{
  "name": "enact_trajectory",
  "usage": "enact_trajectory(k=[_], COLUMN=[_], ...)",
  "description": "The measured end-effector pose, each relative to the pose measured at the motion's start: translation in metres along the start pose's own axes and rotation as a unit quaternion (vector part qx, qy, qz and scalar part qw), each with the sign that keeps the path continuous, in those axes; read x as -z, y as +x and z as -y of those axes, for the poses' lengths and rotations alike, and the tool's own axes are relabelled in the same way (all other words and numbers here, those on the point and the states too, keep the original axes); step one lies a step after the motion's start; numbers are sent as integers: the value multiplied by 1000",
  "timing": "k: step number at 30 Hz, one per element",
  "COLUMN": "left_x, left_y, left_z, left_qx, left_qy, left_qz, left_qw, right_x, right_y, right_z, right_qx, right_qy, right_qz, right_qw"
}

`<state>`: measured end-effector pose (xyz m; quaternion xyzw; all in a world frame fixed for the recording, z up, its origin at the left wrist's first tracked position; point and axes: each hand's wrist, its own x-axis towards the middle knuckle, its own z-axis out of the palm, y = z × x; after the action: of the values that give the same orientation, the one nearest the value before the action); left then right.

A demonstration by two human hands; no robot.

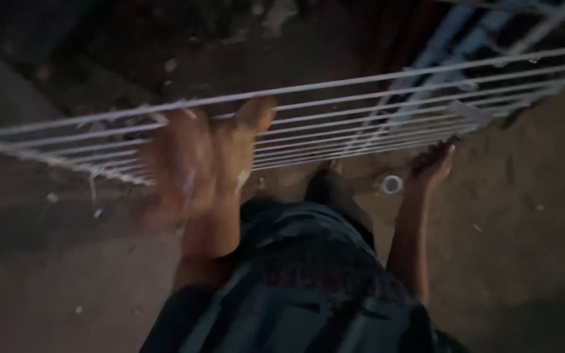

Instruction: The person paints a white metal gate using a paintbrush, applying white paint to the horizontal and vertical bars. The person repeatedly dips the brush into a small container and continues painting along the length of the gate.

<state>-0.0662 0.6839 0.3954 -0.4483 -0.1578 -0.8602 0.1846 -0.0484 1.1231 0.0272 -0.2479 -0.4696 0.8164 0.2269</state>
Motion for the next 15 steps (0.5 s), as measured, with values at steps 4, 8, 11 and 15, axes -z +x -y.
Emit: enact_trajectory(k=[4, 8, 11, 15], left_x=[49, 73, 83, 86], left_y=[-19, -40, -58, -86], left_z=[-24, -63, -92, -130], left_qx=[85, 167, 190, 195], left_qy=[-61, -71, -41, -18], left_qz=[-14, -4, -20, -96], left_qw=[994, 983, 981, 976], right_x=[-10, -21, -25, -27], right_y=[-51, -98, -129, -159], right_z=[-30, -50, -56, -51], right_qx=[-18, -77, -77, -36], right_qy=[8, -42, -70, -105], right_qz=[36, -27, -9, 62], right_qw=[999, 996, 995, 992])
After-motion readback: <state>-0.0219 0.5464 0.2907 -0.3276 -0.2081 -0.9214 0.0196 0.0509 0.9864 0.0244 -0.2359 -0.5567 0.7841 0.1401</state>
